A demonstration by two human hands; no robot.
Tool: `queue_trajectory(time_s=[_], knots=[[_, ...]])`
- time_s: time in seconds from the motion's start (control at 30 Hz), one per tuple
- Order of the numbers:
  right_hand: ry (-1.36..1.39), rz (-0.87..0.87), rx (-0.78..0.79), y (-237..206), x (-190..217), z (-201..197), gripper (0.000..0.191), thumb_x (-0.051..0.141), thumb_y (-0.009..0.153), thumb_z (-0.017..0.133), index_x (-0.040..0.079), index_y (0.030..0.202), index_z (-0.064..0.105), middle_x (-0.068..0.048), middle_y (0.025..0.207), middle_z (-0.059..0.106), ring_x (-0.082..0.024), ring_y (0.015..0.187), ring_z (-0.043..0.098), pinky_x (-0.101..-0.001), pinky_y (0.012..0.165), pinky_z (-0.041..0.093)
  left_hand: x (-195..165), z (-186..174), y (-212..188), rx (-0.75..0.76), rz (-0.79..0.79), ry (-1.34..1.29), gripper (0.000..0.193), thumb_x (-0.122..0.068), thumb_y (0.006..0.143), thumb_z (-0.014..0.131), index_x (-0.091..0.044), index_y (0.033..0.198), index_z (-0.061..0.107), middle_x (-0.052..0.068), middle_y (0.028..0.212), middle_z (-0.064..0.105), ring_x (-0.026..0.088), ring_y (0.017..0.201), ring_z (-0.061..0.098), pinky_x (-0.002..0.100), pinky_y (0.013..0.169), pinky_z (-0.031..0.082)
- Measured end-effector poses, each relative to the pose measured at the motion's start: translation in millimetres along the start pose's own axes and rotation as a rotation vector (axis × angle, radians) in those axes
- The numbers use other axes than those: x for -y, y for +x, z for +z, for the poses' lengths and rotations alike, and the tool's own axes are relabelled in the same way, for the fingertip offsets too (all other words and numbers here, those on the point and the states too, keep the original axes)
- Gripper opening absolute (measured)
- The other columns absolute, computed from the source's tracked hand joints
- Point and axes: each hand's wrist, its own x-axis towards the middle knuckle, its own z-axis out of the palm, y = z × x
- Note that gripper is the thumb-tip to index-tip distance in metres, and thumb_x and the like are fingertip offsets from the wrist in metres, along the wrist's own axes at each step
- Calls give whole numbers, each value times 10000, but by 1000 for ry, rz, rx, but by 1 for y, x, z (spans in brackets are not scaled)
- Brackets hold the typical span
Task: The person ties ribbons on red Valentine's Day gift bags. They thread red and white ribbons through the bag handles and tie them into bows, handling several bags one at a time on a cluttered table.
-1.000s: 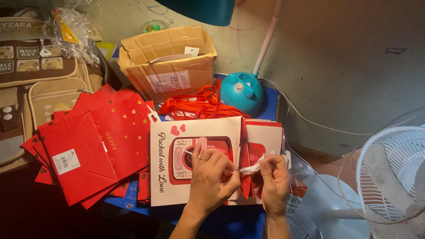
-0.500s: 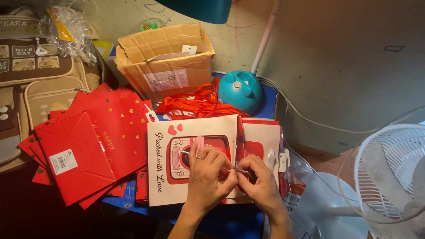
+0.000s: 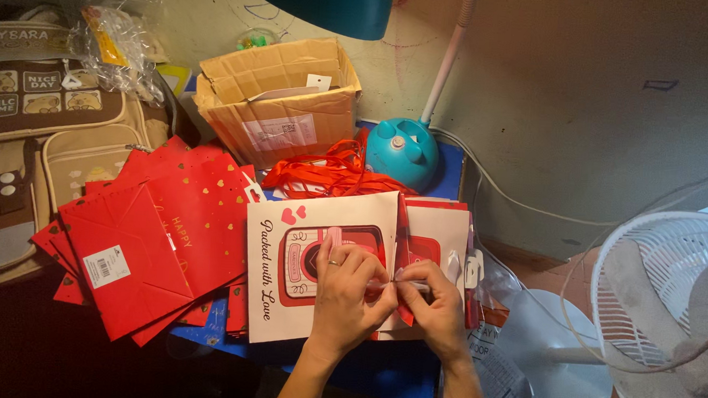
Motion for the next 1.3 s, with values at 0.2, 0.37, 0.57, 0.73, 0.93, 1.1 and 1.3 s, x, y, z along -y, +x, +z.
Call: queue_trajectory(time_s=[0.2, 0.37, 0.57, 0.73, 0.93, 1.1, 1.3], knots=[[259, 52, -185, -2, -2, -2, 309, 27, 955, 613, 111, 1247, 560, -89, 1054, 631, -139, 848, 644, -276, 759, 556, 0, 0, 0, 13, -2, -5, 147, -201, 769, 717, -110, 798, 605, 34, 891, 606, 271, 1038, 578, 583, 1179, 263], [-339, -217, 36, 0, 7, -2, 183, -1, 899, 701, 40, 1066, 637, -78, 1026, 665, -150, 987, 653, -276, 850, 521, 1, 1, 0, 8, -7, -3, 146, -205, 769, 715, -110, 800, 609, 33, 884, 608, 269, 1037, 579, 585, 1182, 265], [10, 300, -14, 3, 6, 1, 135, 0, 888, 632, 41, 1017, 624, 0, 809, 631, -92, 598, 596, -248, 520, 476, 2, -1, 0, 39, 19, -9, 202, -279, 799, 752, -115, 805, 633, 36, 900, 619, 278, 1062, 575, 599, 1187, 231], [-161, 96, -117, 1, 0, 1, 58, 23, 951, 625, 50, 1002, 631, 39, 803, 595, -7, 700, 518, -201, 574, 446, 5, -3, 0, 76, 55, -24, 197, -295, 820, 778, -128, 820, 672, 26, 930, 635, 271, 1087, 577, 606, 1194, 193], [-182, 97, -157, 0, -2, 2, 34, 42, 963, 640, 51, 937, 621, 55, 720, 530, -9, 629, 430, -219, 519, 358, 11, 0, -4, 35, 26, -110, 164, -237, 812, 825, -131, 832, 702, -22, 838, 676, 236, 1031, 618, 563, 1192, 243], [-239, 106, -204, 0, 0, 6, 40, 30, 950, 638, 69, 950, 634, 61, 694, 530, -11, 615, 431, -219, 516, 362, 14, 3, -7, 30, 14, -115, 140, -240, 778, 842, -144, 836, 757, -34, 773, 697, 217, 960, 641, 558, 1193, 248], [-336, -119, -221, 4, 6, 9, 136, -89, 875, 596, 9, 960, 635, 2, 839, 599, -66, 783, 550, -229, 684, 459, 14, 2, -6, 35, 27, -117, 128, -211, 758, 849, -157, 849, 776, -39, 767, 699, 215, 970, 648, 566, 1210, 221]])
